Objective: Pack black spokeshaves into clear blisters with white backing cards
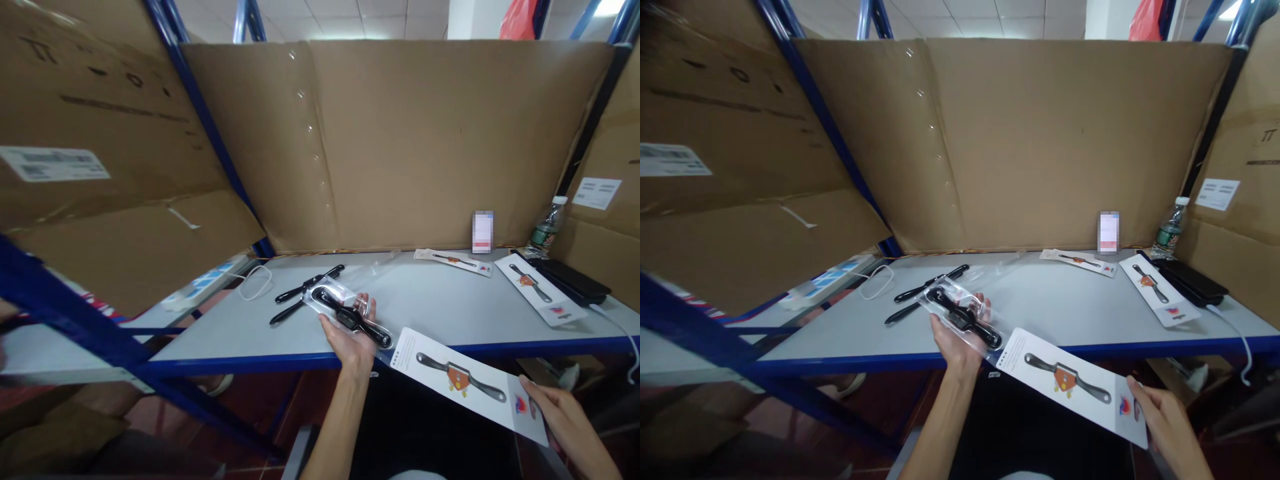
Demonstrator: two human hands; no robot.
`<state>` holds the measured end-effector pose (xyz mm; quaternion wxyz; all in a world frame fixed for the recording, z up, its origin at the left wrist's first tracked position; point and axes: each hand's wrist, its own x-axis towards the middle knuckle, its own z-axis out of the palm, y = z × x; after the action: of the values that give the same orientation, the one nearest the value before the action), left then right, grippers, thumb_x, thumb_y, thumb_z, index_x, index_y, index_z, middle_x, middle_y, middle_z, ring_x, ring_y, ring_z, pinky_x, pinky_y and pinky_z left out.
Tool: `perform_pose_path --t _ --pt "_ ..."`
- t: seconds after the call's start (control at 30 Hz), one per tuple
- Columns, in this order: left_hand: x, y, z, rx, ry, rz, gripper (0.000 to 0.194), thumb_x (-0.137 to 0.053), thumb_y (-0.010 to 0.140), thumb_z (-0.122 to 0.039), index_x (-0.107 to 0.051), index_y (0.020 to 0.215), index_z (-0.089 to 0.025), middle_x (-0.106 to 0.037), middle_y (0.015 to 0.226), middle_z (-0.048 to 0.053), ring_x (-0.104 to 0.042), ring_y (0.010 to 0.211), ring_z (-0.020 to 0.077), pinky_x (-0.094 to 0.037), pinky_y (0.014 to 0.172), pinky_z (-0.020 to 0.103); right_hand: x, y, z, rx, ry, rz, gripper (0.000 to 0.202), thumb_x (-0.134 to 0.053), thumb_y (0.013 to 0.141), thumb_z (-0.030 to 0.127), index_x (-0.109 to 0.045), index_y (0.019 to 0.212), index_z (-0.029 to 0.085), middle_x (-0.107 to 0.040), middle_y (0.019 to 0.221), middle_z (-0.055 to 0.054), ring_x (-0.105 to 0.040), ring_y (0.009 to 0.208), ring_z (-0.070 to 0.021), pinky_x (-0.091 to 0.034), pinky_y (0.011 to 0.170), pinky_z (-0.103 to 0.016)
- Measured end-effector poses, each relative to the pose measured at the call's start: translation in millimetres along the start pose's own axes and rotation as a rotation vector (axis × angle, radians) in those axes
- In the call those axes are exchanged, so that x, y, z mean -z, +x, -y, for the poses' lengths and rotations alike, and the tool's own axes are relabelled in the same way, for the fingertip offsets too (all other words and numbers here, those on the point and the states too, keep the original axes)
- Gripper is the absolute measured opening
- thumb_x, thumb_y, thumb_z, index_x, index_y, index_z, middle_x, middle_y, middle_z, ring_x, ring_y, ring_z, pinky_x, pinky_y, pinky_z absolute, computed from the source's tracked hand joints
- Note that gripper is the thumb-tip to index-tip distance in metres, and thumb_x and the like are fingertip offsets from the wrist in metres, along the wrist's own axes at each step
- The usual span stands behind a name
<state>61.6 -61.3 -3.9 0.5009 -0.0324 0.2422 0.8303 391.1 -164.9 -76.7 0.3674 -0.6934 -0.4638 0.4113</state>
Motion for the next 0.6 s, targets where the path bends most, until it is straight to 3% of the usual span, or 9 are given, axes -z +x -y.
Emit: perform_pose_path --t 0.17,0.3,0.6 --pt "2.2 2 0 0.001 0.011 0.025 0.056 -0.033 0.101 -0.062 -0.067 0.114 -0.018 -0.071 0.094 0.011 -0.073 0.092 0.0240 -0.060 0.090 0.044 3 5 -8 0.099 -0.092 -0.047 0.068 -0.053 0.075 0.082 -0.064 0.057 0.018 -0.063 0.057 -0.007 -0.056 0.056 -0.0201 -0.040 0.049 -0.028" --pt "3.8 5 0 0.004 0.002 0.015 0.058 -0.032 0.101 -0.063 -0.067 0.114 -0.019 -0.071 0.094 0.012 -0.073 0.095 0.0245 -0.059 0.092 0.044 0 7 -11 0.128 -0.170 -0.094 0.068 -0.049 0.081 0.080 -0.063 0.055 0.018 -0.061 0.054 -0.005 -0.057 0.055 -0.0196 -0.042 0.052 -0.027" --pt "8.6 11 1 0.016 -0.016 0.031 0.056 -0.035 0.100 -0.063 -0.068 0.112 -0.019 -0.072 0.095 0.013 -0.073 0.096 0.0271 -0.059 0.093 0.047 -18 -7 -5 0.043 -0.105 0.162 0.079 -0.044 0.079 0.092 -0.054 0.046 0.021 -0.046 0.037 -0.002 -0.041 0.035 -0.0131 -0.029 0.040 -0.026"
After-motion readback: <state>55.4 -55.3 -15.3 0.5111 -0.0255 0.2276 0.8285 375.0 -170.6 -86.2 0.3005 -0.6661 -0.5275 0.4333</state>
